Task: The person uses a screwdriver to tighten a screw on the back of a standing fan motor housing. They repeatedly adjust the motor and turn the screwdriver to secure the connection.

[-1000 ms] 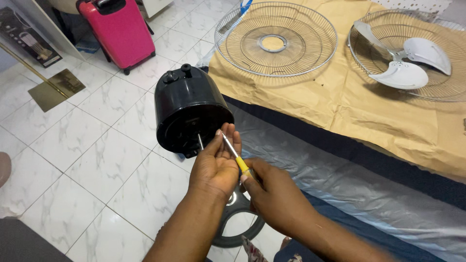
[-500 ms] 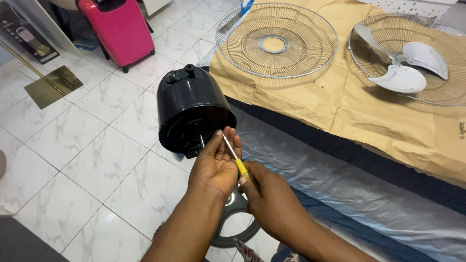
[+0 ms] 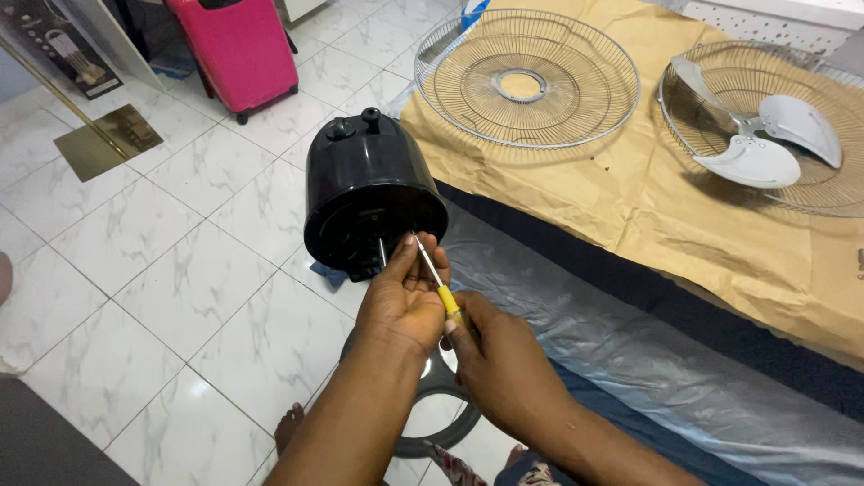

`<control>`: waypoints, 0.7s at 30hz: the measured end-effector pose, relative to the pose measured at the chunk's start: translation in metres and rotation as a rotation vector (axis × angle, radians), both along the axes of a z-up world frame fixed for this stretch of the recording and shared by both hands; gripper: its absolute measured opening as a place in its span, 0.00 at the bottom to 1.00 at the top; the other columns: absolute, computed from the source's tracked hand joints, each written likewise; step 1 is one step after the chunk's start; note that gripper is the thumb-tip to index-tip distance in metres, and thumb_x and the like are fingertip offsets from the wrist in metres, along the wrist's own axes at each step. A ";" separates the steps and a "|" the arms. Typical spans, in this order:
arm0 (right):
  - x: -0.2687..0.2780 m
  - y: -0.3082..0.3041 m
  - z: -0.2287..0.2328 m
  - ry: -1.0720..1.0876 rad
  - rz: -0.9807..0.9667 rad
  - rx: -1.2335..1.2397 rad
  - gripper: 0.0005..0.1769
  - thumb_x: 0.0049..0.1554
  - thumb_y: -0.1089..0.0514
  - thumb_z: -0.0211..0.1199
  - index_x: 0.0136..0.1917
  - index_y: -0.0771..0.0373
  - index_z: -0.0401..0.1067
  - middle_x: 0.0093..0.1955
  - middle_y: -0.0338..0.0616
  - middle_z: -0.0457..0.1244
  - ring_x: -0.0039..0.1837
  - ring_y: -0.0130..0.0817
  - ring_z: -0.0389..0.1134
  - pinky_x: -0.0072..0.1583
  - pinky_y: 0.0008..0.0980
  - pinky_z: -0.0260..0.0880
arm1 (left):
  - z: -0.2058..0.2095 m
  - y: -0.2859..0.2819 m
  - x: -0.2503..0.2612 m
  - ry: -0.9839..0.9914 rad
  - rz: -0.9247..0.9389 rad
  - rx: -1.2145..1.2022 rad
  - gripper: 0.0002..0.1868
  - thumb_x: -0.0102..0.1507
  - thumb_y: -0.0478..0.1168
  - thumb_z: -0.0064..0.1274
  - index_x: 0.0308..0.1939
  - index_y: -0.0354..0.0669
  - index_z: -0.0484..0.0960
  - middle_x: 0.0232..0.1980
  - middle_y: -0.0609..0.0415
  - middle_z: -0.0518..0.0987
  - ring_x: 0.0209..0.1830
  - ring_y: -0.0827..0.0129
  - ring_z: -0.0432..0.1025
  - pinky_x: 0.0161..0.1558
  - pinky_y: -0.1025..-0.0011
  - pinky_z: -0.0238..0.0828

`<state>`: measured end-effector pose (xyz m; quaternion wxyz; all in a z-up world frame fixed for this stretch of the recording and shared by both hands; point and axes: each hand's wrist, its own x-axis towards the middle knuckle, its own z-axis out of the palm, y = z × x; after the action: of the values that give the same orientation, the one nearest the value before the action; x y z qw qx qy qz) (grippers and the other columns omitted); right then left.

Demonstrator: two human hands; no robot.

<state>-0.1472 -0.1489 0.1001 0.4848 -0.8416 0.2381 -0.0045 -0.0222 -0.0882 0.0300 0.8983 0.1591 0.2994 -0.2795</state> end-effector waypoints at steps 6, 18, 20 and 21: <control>0.001 -0.006 -0.005 0.010 0.029 -0.001 0.11 0.61 0.56 0.55 0.51 0.63 0.75 0.30 0.47 0.68 0.31 0.33 0.67 0.37 0.37 0.66 | -0.006 -0.005 0.002 -0.008 0.044 0.009 0.12 0.61 0.31 0.58 0.48 0.34 0.80 0.47 0.50 0.81 0.49 0.65 0.77 0.52 0.69 0.77; 0.005 -0.006 -0.001 0.010 0.051 -0.026 0.19 0.60 0.56 0.56 0.63 0.59 0.73 0.34 0.49 0.71 0.31 0.35 0.70 0.37 0.39 0.69 | -0.027 0.002 -0.006 -0.243 0.049 -0.117 0.16 0.64 0.29 0.53 0.56 0.31 0.77 0.52 0.45 0.79 0.53 0.63 0.75 0.59 0.67 0.74; 0.006 -0.006 0.000 0.015 0.052 -0.032 0.19 0.60 0.56 0.55 0.63 0.59 0.73 0.34 0.49 0.71 0.31 0.35 0.70 0.37 0.39 0.69 | -0.023 0.004 -0.010 -0.254 0.033 -0.101 0.17 0.64 0.29 0.51 0.57 0.32 0.78 0.54 0.46 0.79 0.55 0.64 0.74 0.59 0.67 0.73; 0.006 -0.005 0.001 0.016 0.049 -0.037 0.19 0.60 0.56 0.55 0.63 0.59 0.73 0.34 0.49 0.71 0.31 0.35 0.70 0.37 0.38 0.69 | -0.021 0.006 -0.012 -0.260 0.024 -0.093 0.18 0.63 0.29 0.51 0.58 0.33 0.78 0.55 0.46 0.79 0.56 0.64 0.73 0.59 0.67 0.73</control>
<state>-0.1410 -0.1542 0.1008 0.4672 -0.8559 0.2213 0.0099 -0.0337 -0.0825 0.0091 0.9393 0.1486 0.1690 -0.2591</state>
